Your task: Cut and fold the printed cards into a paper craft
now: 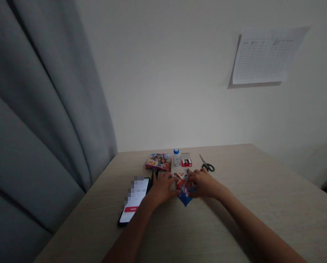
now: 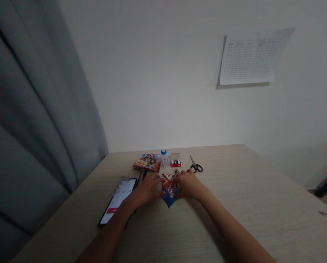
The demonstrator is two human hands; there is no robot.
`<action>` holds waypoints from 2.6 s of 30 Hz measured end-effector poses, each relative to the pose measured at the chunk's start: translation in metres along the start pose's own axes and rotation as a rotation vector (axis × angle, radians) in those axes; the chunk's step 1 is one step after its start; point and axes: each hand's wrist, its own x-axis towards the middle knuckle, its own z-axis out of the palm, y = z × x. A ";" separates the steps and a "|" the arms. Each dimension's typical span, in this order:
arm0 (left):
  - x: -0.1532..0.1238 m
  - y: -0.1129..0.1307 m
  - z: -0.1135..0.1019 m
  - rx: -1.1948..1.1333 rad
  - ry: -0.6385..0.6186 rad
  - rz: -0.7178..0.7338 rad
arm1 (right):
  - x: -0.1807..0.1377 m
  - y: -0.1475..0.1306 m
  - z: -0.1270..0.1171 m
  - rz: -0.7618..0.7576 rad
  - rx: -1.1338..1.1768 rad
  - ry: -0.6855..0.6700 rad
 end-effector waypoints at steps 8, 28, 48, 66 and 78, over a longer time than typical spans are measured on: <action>0.002 -0.001 0.004 -0.001 0.006 -0.013 | -0.003 -0.005 0.003 0.031 0.007 0.002; 0.003 0.000 0.005 0.004 0.003 -0.013 | -0.002 -0.015 0.007 0.089 -0.064 0.021; 0.004 0.000 0.007 0.006 0.001 -0.004 | 0.002 -0.006 -0.002 0.127 0.056 0.011; 0.001 0.010 0.002 0.026 -0.008 -0.021 | 0.012 0.002 0.015 0.280 0.166 0.111; 0.000 0.012 0.001 0.030 -0.006 -0.027 | 0.007 -0.005 0.005 0.197 0.149 0.077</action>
